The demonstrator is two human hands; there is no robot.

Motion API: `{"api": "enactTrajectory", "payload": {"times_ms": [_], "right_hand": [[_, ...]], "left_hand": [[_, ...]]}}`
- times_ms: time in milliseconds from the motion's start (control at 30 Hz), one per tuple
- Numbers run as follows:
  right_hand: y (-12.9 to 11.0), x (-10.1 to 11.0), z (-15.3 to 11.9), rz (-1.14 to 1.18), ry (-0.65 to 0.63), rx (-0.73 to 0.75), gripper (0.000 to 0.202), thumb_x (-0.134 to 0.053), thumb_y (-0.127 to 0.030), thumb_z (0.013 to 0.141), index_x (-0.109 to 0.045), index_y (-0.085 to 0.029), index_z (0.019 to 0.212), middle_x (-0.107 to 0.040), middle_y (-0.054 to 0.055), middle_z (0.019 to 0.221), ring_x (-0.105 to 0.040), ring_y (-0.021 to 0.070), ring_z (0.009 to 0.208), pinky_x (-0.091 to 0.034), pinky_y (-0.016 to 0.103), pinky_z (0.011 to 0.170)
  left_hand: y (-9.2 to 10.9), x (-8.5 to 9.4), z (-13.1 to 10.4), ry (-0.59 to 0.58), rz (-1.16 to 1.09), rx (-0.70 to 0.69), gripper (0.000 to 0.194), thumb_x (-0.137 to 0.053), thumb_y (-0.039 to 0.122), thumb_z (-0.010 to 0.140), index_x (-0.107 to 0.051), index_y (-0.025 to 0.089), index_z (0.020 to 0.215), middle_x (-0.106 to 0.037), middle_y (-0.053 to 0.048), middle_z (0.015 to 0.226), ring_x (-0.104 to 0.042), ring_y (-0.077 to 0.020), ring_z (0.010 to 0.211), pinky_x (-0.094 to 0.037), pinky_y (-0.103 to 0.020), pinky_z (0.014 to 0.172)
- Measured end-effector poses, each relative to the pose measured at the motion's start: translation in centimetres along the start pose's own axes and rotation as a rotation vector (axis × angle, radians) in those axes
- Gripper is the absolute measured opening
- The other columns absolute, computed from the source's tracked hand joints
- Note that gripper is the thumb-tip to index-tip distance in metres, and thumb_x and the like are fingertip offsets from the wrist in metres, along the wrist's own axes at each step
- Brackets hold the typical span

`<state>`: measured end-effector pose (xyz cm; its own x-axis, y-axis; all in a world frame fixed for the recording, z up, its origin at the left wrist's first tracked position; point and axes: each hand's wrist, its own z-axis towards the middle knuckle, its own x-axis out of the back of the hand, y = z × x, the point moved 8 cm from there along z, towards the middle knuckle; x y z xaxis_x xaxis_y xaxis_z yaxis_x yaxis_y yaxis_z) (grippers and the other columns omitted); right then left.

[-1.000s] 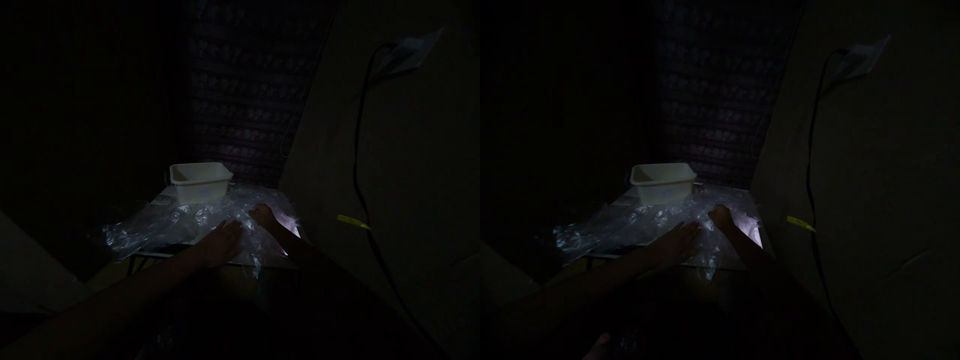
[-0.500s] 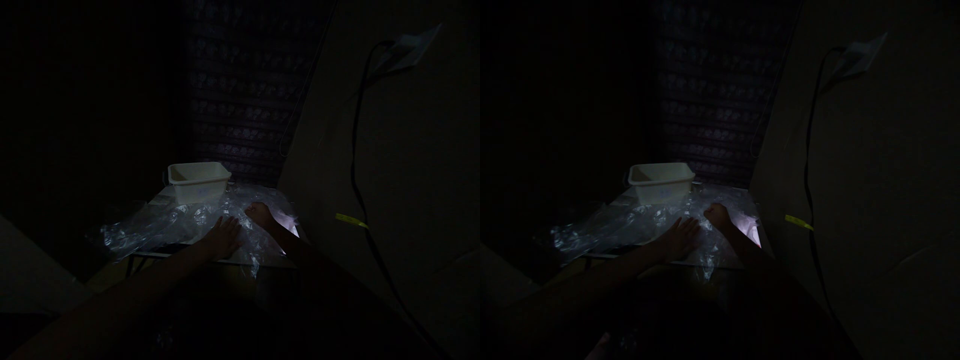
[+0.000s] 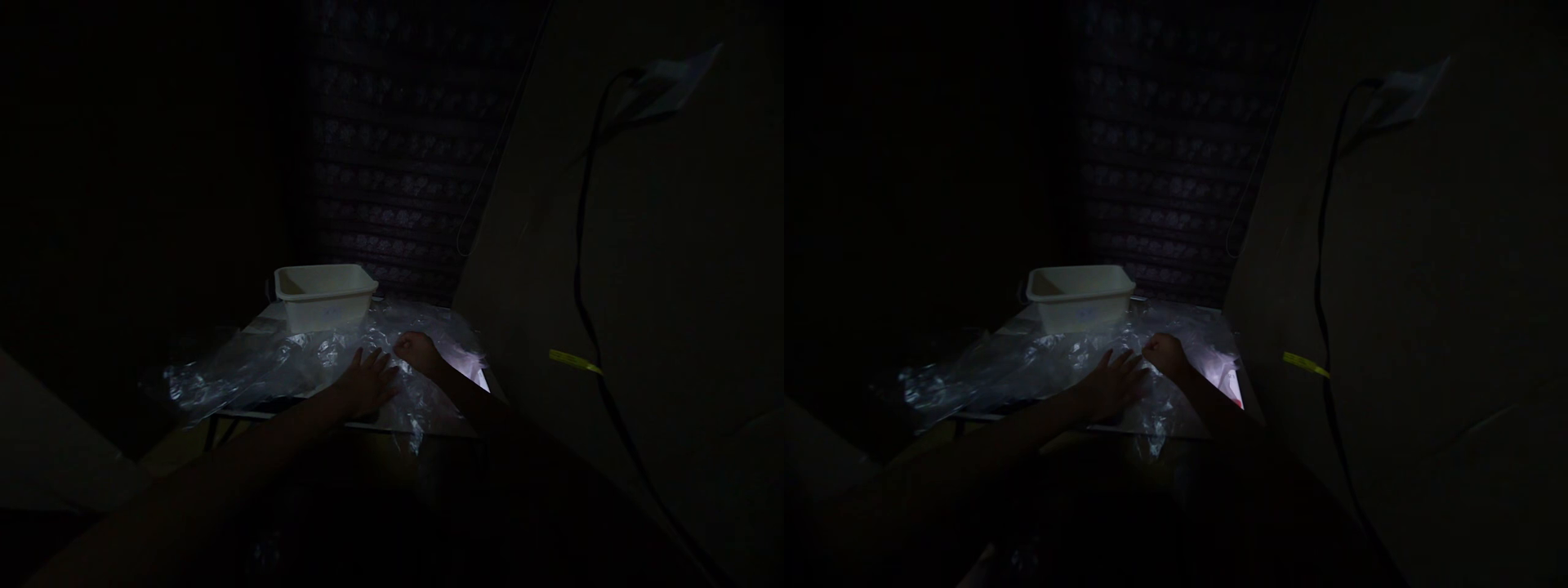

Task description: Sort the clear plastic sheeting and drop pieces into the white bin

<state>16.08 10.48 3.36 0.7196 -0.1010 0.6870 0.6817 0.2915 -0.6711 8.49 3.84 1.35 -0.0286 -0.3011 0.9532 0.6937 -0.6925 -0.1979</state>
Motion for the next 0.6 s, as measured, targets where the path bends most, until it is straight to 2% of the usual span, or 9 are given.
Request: {"api": "enactTrajectory", "payload": {"times_ms": [100,167,233,367,467,600], "right_hand": [[-0.1,-0.9,-0.1,0.044,-0.077,0.016,0.01,-0.048,-0.02,0.053,-0.054,-0.012,0.058,-0.052,0.0,0.054,-0.049,0.0088,0.053,-0.037,0.019,0.05],[-0.4,-1.6,-0.3,0.058,-0.145,0.035,0.012,-0.05,-0.018,0.052,-0.055,-0.013,0.062,-0.054,0.0,0.057,-0.049,0.0094,0.055,-0.038,0.02,0.051],[-0.9,-2.1,-0.6,0.069,-0.213,0.068,0.014,-0.05,-0.015,0.052,-0.055,-0.013,0.065,-0.055,0.001,0.06,-0.05,0.0097,0.057,-0.039,0.02,0.054],[-1.4,-2.4,-1.0,0.129,-0.281,0.088,0.015,-0.044,-0.007,0.056,-0.056,-0.012,0.064,-0.057,0.003,0.064,-0.053,0.01,0.063,-0.04,0.021,0.06],[-0.7,-2.3,-0.8,0.154,-0.26,0.02,0.014,-0.044,-0.007,0.057,-0.055,-0.011,0.064,-0.057,0.003,0.063,-0.054,0.0102,0.061,-0.041,0.021,0.057],[1.3,-2.0,-0.5,0.104,-0.223,-0.157,0.014,-0.042,-0.008,0.058,-0.055,-0.011,0.064,-0.056,0.001,0.054,-0.05,0.0073,0.042,-0.038,0.017,0.042]], "left_hand": [[-0.9,1.1,0.0,0.031,0.037,0.003,0.038,-0.025,0.036,0.073,-0.043,0.016,0.1,-0.044,-0.009,0.106,-0.029,-0.0231,0.103,-0.018,-0.04,0.081],[-2.3,1.7,-0.1,0.022,0.071,0.067,0.027,-0.032,0.026,0.071,-0.051,0.013,0.085,-0.052,-0.01,0.089,-0.038,-0.0218,0.092,-0.024,-0.037,0.077],[-4.0,2.3,-0.3,0.019,0.098,0.167,0.021,-0.034,0.018,0.068,-0.053,0.012,0.076,-0.054,-0.009,0.078,-0.043,-0.0208,0.082,-0.028,-0.034,0.069],[-6.1,3.3,-0.8,0.087,0.101,0.272,0.03,-0.034,0.011,0.066,-0.047,0.012,0.093,-0.053,-0.009,0.084,-0.042,-0.0196,0.082,-0.029,-0.032,0.067],[-5.4,2.8,-0.8,0.08,0.073,0.201,0.039,-0.033,0.011,0.067,-0.037,0.014,0.105,-0.048,-0.008,0.1,-0.039,-0.0182,0.091,-0.029,-0.031,0.071],[-3.6,1.0,-0.9,0.003,0.054,0.05,0.04,-0.027,0.027,0.073,-0.03,0.018,0.111,-0.033,-0.006,0.118,-0.023,-0.0217,0.107,-0.022,-0.039,0.079]]}}
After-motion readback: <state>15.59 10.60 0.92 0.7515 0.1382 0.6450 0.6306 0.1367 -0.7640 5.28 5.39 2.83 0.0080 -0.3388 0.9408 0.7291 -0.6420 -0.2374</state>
